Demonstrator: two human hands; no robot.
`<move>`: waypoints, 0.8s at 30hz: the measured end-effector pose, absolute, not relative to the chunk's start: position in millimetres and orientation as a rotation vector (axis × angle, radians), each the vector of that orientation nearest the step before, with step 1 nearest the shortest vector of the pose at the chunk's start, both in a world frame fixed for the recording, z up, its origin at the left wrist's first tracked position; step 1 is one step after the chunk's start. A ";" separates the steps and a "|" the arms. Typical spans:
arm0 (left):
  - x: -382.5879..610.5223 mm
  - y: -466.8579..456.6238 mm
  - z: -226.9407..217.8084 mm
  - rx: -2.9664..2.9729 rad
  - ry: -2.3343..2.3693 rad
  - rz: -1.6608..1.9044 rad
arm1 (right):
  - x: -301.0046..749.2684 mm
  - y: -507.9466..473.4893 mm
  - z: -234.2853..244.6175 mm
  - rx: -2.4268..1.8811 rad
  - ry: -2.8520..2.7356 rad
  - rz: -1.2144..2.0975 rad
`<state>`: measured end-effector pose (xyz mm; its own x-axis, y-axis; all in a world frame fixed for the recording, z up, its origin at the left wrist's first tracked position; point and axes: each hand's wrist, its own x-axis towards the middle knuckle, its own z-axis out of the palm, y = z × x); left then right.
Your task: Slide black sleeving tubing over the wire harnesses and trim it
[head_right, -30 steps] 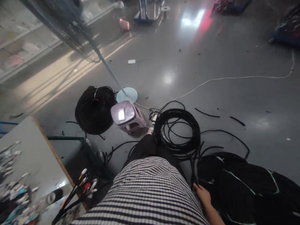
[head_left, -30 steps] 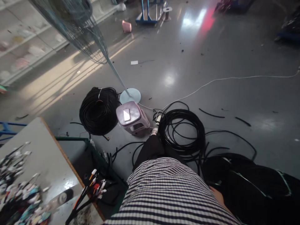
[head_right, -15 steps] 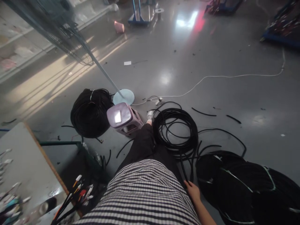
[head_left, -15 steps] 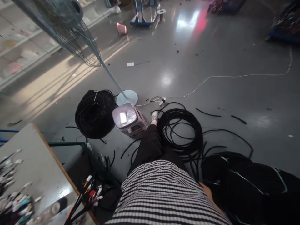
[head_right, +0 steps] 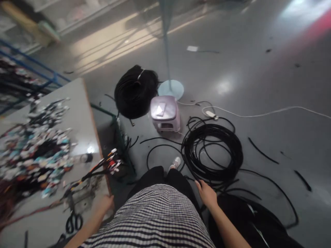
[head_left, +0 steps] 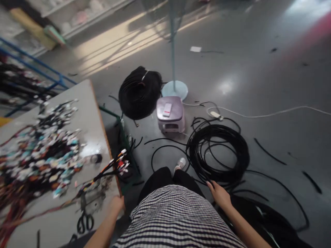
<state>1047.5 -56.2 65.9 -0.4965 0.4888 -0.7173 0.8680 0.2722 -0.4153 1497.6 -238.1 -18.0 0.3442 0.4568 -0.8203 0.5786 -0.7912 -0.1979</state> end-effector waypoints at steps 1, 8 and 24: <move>1038.3 -61.9 56.9 1.180 2.122 -1.088 | 1492.2 -218.0 -16.4 2.392 1.078 -1.419; 989.5 -103.0 14.7 1.104 2.174 -0.684 | 1404.3 -139.8 -13.2 2.192 1.873 -1.500; 832.6 -213.9 75.3 0.472 1.268 0.852 | 1084.0 -246.5 59.4 1.948 2.564 -1.421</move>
